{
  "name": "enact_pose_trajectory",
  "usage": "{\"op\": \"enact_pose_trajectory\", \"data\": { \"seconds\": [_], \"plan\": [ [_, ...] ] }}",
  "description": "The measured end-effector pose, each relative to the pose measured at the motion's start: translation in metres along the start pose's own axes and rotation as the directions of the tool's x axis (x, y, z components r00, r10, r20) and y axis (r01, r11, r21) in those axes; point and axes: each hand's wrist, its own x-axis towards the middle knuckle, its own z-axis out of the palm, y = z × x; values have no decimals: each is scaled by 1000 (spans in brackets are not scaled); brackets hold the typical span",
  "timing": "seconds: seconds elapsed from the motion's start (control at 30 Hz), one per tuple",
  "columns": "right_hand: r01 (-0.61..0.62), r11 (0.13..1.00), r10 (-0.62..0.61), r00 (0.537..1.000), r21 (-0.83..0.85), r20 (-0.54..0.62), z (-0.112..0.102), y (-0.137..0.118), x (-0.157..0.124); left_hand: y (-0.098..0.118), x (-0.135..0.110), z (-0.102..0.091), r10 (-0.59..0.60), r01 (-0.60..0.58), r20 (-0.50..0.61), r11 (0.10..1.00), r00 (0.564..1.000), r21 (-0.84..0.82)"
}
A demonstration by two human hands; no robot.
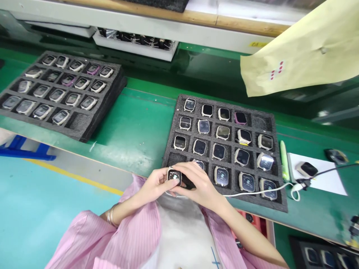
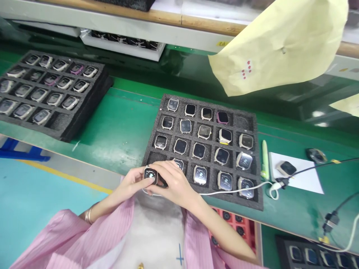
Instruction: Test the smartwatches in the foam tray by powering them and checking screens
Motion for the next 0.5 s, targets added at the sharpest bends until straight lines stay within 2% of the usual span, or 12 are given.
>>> {"op": "enact_pose_trajectory", "data": {
  "seconds": [0.5],
  "plan": [
    [-9,1000,10,999,-29,30,-2,-1,-2,-2,0,-2,-3,2,21,1000,1000,21]
  ]
}}
